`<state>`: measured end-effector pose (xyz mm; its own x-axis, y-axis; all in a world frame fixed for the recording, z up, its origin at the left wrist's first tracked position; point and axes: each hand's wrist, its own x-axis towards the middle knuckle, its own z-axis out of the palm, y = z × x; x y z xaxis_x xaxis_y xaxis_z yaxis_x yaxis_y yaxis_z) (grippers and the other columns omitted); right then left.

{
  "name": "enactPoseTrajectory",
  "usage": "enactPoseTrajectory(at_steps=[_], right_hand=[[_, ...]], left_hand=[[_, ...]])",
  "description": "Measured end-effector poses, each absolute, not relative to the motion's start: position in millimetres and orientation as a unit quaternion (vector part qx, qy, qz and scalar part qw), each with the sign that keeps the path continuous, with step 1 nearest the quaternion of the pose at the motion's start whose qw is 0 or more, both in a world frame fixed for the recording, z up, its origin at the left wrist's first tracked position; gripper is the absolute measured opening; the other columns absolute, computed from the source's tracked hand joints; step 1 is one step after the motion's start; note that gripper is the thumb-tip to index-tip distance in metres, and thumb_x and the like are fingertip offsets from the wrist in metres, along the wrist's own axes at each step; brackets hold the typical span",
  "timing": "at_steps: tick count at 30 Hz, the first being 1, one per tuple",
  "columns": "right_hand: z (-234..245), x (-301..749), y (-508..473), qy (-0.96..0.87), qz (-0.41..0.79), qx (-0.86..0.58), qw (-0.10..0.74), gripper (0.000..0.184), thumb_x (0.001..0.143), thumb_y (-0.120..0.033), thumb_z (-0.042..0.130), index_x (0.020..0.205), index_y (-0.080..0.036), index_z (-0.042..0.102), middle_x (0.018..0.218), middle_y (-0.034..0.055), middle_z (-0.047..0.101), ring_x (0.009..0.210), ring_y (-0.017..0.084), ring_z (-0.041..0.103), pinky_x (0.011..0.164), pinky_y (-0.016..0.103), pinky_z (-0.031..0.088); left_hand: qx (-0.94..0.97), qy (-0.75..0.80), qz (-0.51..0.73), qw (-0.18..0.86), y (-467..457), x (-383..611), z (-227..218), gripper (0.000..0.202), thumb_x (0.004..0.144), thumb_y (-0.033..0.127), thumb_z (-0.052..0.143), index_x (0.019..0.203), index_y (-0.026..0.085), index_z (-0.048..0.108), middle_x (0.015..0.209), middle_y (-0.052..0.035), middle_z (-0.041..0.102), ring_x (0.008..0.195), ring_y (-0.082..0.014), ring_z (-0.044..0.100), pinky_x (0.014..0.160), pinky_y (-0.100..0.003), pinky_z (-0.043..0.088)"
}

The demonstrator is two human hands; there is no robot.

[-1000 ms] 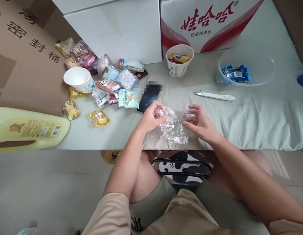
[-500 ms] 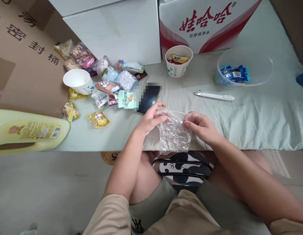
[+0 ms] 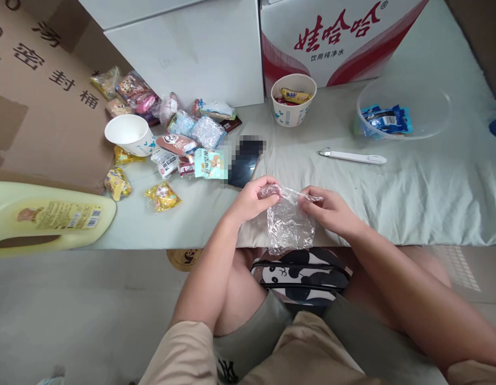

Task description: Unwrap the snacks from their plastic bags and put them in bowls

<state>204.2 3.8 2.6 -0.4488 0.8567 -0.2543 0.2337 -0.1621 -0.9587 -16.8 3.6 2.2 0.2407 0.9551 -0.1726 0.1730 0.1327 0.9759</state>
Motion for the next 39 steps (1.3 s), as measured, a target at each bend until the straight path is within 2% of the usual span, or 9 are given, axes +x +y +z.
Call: enactPoseTrajectory(at_steps=[3, 11, 15, 21, 26, 28, 31, 35, 39], right_hand=[[3, 206, 4, -0.615, 0.572, -0.470, 0.270, 0.024, 0.085, -0.044, 0.063, 0.079, -0.021, 0.060, 0.068, 0.0017, 0.060, 0.061, 0.015, 0.054, 0.056, 0.029, 0.042], [9, 227, 14, -0.652, 0.318, -0.571, 0.385, 0.008, 0.085, -0.032, 0.063, 0.081, -0.026, 0.060, 0.069, 0.0022, 0.062, 0.065, 0.019, 0.055, 0.065, 0.034, 0.044], [11, 231, 18, -0.606, 0.326, -0.587, 0.426, 0.010, 0.085, -0.027, 0.063, 0.076, -0.025, 0.059, 0.072, 0.0017, 0.059, 0.064, 0.017, 0.054, 0.066, 0.034, 0.043], [7, 241, 36, -0.378, 0.465, -0.561, 0.570, 0.022, 0.073, -0.029, 0.065, 0.065, -0.024, 0.045, 0.062, -0.0021, 0.046, 0.047, 0.011, 0.041, 0.044, 0.027, 0.032], [2, 263, 38, -0.366, 0.160, -0.525, 0.751, 0.013, 0.079, -0.030, 0.051, 0.071, -0.027, 0.041, 0.056, -0.0039, 0.028, 0.043, 0.014, 0.030, 0.043, 0.027, 0.027], [0, 268, 33, -0.497, 0.021, -0.504, 0.706, 0.008, 0.079, -0.025, 0.052, 0.075, -0.027, 0.045, 0.057, -0.0022, 0.035, 0.047, 0.016, 0.038, 0.048, 0.031, 0.033], [-3, 264, 29, -0.711, -0.059, -0.481, 0.510, 0.009, 0.079, -0.017, 0.056, 0.081, -0.026, 0.054, 0.070, 0.0037, 0.056, 0.065, 0.023, 0.056, 0.063, 0.039, 0.046], [-12, 252, 38, -0.800, 0.061, -0.486, 0.347, 0.018, 0.080, -0.014, 0.051, 0.090, -0.025, 0.061, 0.095, 0.0075, 0.070, 0.088, 0.025, 0.066, 0.075, 0.039, 0.051], [-16, 252, 42, -0.794, 0.167, -0.524, 0.257, 0.021, 0.077, -0.017, 0.053, 0.092, -0.024, 0.064, 0.101, 0.0063, 0.073, 0.078, 0.023, 0.067, 0.067, 0.036, 0.049]], left_hand=[[0.566, 0.506, 0.339, 0.555, 2, -16, 2, 0.028, 0.076, 0.033, 0.071, 0.099, 0.018, 0.063, 0.089, -0.0026, 0.069, 0.078, -0.0150, 0.064, 0.073, -0.027, 0.050], [0.537, 0.476, 0.336, 0.609, 2, -15, -2, 0.026, 0.079, 0.031, 0.071, 0.099, 0.017, 0.061, 0.095, -0.0052, 0.069, 0.083, -0.0154, 0.066, 0.082, -0.031, 0.053], [0.525, 0.456, 0.350, 0.627, 3, -14, -4, 0.024, 0.079, 0.027, 0.071, 0.097, 0.017, 0.060, 0.094, -0.0052, 0.068, 0.082, -0.0144, 0.066, 0.083, -0.033, 0.053], [0.524, 0.456, 0.348, 0.630, 3, -15, -4, 0.019, 0.082, 0.027, 0.068, 0.095, 0.016, 0.059, 0.092, -0.0046, 0.068, 0.078, -0.0130, 0.067, 0.081, -0.031, 0.052], [0.519, 0.458, 0.351, 0.631, 3, -16, -6, 0.016, 0.082, 0.024, 0.067, 0.094, 0.016, 0.060, 0.091, -0.0039, 0.067, 0.081, -0.0128, 0.066, 0.080, -0.030, 0.052], [0.515, 0.458, 0.353, 0.633, 4, -14, -5, 0.015, 0.082, 0.023, 0.067, 0.094, 0.016, 0.060, 0.090, -0.0039, 0.067, 0.082, -0.0132, 0.067, 0.080, -0.030, 0.052], [0.515, 0.448, 0.348, 0.643, 5, -11, -3, 0.017, 0.081, 0.023, 0.069, 0.093, 0.016, 0.059, 0.088, -0.0039, 0.067, 0.080, -0.0132, 0.066, 0.078, -0.030, 0.052], [0.510, 0.438, 0.351, 0.651, 7, -5, -2, 0.019, 0.080, 0.024, 0.071, 0.092, 0.016, 0.059, 0.087, -0.0036, 0.066, 0.078, -0.0124, 0.064, 0.078, -0.030, 0.052], [0.508, 0.437, 0.350, 0.655, 7, -6, -2, 0.018, 0.080, 0.025, 0.071, 0.091, 0.016, 0.059, 0.087, -0.0035, 0.067, 0.077, -0.0119, 0.064, 0.079, -0.030, 0.051]])
